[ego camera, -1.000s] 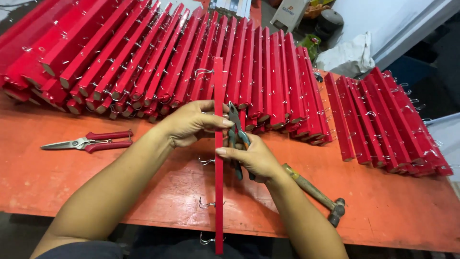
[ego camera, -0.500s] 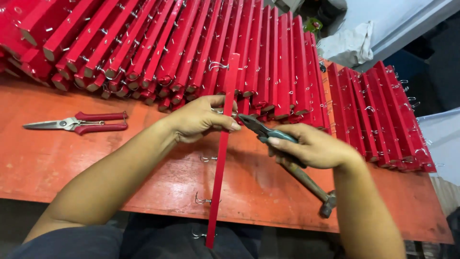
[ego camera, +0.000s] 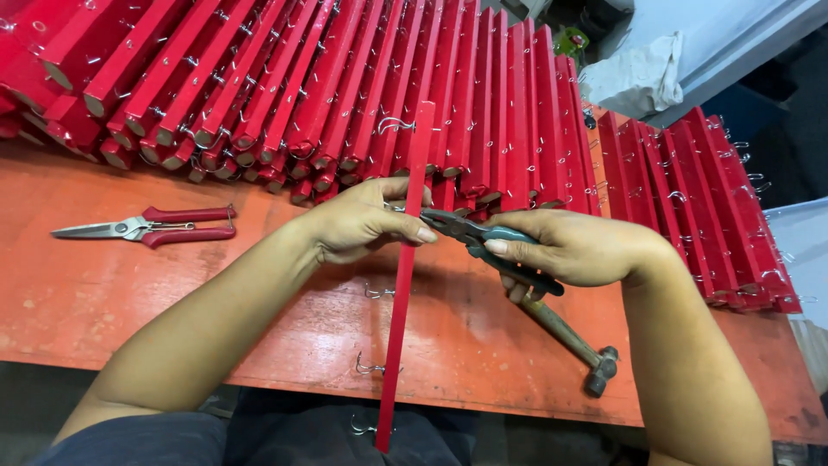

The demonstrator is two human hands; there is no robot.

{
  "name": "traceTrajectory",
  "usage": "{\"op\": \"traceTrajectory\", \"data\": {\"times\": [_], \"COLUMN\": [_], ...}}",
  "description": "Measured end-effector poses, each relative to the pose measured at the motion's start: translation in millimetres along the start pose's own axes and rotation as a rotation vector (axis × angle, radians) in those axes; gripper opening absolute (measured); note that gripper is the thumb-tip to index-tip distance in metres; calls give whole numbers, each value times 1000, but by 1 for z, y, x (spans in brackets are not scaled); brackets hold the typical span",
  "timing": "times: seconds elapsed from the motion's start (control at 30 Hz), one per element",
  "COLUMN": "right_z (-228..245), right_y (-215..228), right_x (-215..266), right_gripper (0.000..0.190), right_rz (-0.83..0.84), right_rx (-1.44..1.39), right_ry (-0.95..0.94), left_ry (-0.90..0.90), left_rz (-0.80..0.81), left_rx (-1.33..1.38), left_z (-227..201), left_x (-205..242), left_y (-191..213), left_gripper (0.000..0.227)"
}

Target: Assembling red coat racks by attaching metal hooks to bars using pliers

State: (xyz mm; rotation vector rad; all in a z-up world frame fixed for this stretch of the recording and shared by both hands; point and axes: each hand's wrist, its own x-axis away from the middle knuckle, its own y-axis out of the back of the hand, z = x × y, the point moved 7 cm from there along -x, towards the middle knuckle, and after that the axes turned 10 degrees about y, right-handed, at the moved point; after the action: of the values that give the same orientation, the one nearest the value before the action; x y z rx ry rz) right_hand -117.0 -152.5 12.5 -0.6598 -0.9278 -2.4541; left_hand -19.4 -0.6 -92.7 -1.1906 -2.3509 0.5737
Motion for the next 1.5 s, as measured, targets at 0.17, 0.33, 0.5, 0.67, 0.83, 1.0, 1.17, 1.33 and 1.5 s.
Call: {"op": "traceTrajectory", "data": {"times": [0.17,0.33,0.5,0.67,0.83,1.0,1.17,1.33,1.5], "right_z": [6,5,-2,-57,-82,-44,-64,-84,-72], "right_y": [5,8,-15,-67,-112,-112,-96,-100,-114], "right_x": [-2,-4,-13,-32,-51,-35,-25,-54,-71], "right_gripper": [36,37,41,63,63,35,36,25,41], "right_rz": [16,42,18,-150,-333,-391,-470,-638,-647], "right_rx": [23,27,-82,-401,-651,-726,-778,-795,-1044], "right_ry": [-24,-59,60,152,250,331,316,544,634], "left_ry": [7,8,31,40,42,2,-16,-76,-245], "left_rz": [-12,-19,-33,-67,-71,-100,-113,-170,-334], "left_rx": [-2,-1,2,18,-11,-115,-228,-331,-723], "left_z": [1,3,14,16,6,-1,-15,-28,-43], "left_x": [-1,-1,-4,-3,3,1,13,20,22], "left_y": [1,-1,13,14,-4,-4,-14,-27,-23], "left_gripper": [48,50,48,48,46,45,47,49,57]}}
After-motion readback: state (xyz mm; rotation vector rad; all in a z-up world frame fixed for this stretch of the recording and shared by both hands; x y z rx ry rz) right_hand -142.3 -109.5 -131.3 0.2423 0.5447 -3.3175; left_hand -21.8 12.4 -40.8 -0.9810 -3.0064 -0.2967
